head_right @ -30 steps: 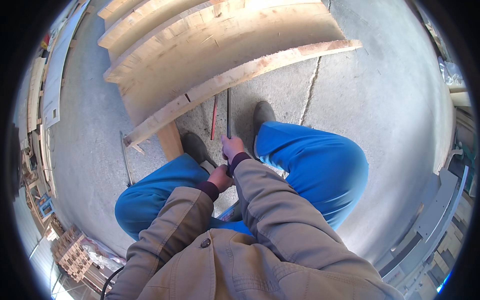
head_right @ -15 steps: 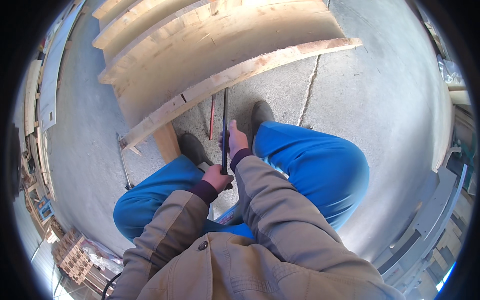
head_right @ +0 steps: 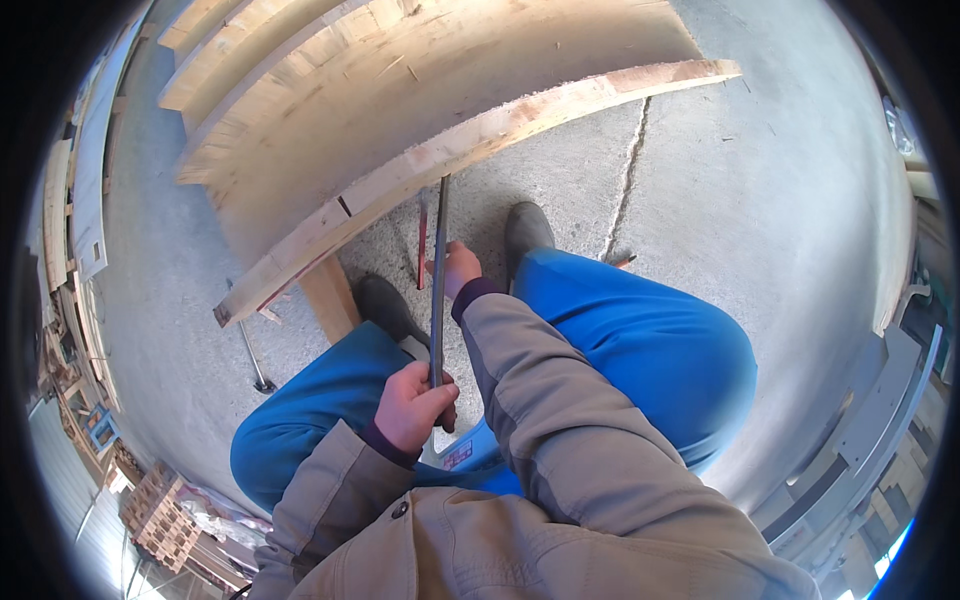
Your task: The person uses a hammer and a crowbar to pry apart and remove nails from a curved wooden structure. They repeatedly insert the crowbar into joints and lever it to separate the pieces, occasionally using the hammer to assist in removing fasteners.
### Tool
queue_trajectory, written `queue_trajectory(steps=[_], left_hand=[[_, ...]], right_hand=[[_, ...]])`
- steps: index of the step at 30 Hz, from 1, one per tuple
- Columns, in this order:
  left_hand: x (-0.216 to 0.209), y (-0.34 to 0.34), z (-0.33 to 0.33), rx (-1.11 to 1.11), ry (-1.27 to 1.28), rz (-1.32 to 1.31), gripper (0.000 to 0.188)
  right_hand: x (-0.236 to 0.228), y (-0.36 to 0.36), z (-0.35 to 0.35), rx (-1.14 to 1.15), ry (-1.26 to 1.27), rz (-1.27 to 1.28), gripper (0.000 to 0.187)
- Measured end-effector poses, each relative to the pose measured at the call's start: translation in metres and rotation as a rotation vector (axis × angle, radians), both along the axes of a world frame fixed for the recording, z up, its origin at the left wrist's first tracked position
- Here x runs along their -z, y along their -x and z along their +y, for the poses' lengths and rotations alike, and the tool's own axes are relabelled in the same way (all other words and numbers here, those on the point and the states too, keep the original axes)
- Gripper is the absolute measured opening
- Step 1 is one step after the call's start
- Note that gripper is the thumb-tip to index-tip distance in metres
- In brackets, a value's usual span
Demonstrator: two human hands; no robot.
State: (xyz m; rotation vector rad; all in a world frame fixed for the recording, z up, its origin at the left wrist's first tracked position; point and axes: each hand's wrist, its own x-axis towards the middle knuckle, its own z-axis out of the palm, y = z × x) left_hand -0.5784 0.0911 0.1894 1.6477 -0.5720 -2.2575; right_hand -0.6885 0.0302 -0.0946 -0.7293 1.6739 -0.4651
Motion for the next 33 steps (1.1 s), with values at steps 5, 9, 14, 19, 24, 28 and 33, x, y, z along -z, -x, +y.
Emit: queue_trajectory(steps=[5,9,14,19,24,28,33], left_hand=[[-0.006,0.002,-0.012,-0.002,-0.128,-0.011,0.013],[-0.004,0.001,-0.018,0.04,-0.225,-0.025,0.015],[-0.011,-0.002,-0.022,0.102,-0.206,-0.006,0.017],[-0.019,-0.002,-0.026,0.069,-0.196,0.03,0.017],[-0.018,-0.003,-0.025,0.072,-0.164,0.029,0.017],[-0.017,0.001,-0.021,0.065,-0.133,-0.048,0.015],[-0.019,0.013,-0.015,-0.007,-0.026,-0.101,0.01]], right_hand=[[0.004,-0.02,-0.029,-0.228,0.041,0.227,0.045],[-0.002,-0.029,-0.042,-0.26,-0.135,0.202,0.046],[0.0,-0.023,-0.045,-0.229,-0.168,0.254,0.049],[0.011,-0.023,-0.056,-0.264,-0.249,0.285,0.041],[0.019,-0.017,-0.047,-0.217,-0.24,0.339,0.03],[0.009,0.008,-0.036,-0.138,-0.231,0.359,0.025],[-0.034,0.034,-0.008,-0.07,-0.283,0.388,0.023]])
